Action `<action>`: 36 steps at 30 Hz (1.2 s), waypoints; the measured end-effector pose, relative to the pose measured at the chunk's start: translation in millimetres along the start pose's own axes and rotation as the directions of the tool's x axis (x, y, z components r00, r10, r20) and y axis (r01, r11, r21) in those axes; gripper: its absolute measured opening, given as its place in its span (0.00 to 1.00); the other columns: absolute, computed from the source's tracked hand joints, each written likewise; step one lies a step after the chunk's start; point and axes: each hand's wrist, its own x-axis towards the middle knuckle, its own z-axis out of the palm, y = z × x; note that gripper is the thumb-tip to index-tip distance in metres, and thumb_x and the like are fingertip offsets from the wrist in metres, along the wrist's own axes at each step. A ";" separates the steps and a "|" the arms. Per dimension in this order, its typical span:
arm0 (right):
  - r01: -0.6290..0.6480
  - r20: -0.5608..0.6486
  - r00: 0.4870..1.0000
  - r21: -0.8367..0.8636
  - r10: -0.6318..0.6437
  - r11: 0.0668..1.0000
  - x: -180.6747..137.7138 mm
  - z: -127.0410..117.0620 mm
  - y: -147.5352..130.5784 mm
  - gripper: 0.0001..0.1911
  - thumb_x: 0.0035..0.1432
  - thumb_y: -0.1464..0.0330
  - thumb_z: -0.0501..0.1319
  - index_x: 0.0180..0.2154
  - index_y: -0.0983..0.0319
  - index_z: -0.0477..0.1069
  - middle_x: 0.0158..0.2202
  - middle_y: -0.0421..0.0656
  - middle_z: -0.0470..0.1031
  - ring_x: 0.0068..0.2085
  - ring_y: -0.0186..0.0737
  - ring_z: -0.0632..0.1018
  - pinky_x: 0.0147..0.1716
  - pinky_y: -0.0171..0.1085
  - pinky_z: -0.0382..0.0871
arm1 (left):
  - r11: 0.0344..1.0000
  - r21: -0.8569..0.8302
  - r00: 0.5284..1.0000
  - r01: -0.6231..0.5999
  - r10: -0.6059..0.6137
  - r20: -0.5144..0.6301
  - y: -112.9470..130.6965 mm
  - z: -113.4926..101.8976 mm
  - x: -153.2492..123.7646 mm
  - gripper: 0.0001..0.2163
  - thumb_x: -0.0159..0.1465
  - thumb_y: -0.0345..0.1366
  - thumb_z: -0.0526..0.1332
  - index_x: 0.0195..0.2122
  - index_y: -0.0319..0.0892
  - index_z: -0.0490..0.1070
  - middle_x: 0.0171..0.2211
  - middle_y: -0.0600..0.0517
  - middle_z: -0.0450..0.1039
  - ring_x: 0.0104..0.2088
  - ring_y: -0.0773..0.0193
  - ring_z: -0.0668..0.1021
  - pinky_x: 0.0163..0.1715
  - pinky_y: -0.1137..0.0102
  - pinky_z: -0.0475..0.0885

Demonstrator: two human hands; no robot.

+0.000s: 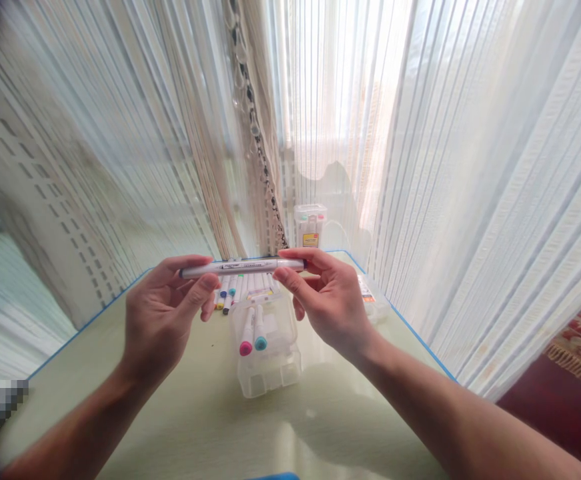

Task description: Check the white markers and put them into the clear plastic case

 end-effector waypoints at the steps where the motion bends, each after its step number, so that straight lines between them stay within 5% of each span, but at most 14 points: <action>1: -0.001 0.000 1.000 -0.003 0.001 1.000 0.1 0.1 -0.3 0.14 0.57 0.64 0.71 0.44 0.63 0.78 0.31 0.42 0.80 0.15 0.26 0.70 0.11 0.29 0.62 | 1.000 -0.004 1.000 0.005 -0.005 0.002 0.0 -0.4 -0.3 0.09 0.63 0.35 0.68 0.43 0.40 0.75 0.27 0.55 0.75 0.20 0.73 0.71 0.18 0.75 0.67; 22: -0.083 0.009 0.997 0.110 0.083 0.990 -0.3 -1.8 -2.0 0.14 0.67 0.60 0.61 0.44 0.64 0.77 0.31 0.46 0.82 0.14 0.28 0.70 0.12 0.31 0.51 | 0.975 -0.186 0.993 0.118 -0.118 0.012 -2.3 -1.8 1.7 0.12 0.69 0.39 0.59 0.45 0.39 0.78 0.27 0.50 0.78 0.20 0.69 0.73 0.19 0.73 0.67; 36: -0.019 -0.020 1.000 0.072 0.020 0.997 0.9 -2.6 -0.2 0.13 0.49 0.64 0.76 0.34 0.63 0.78 0.25 0.42 0.80 0.18 0.28 0.71 0.14 0.29 0.61 | 0.993 0.000 0.992 0.121 -0.121 0.032 2.8 -0.7 -2.2 0.09 0.58 0.37 0.72 0.37 0.38 0.78 0.19 0.56 0.73 0.16 0.73 0.70 0.17 0.76 0.64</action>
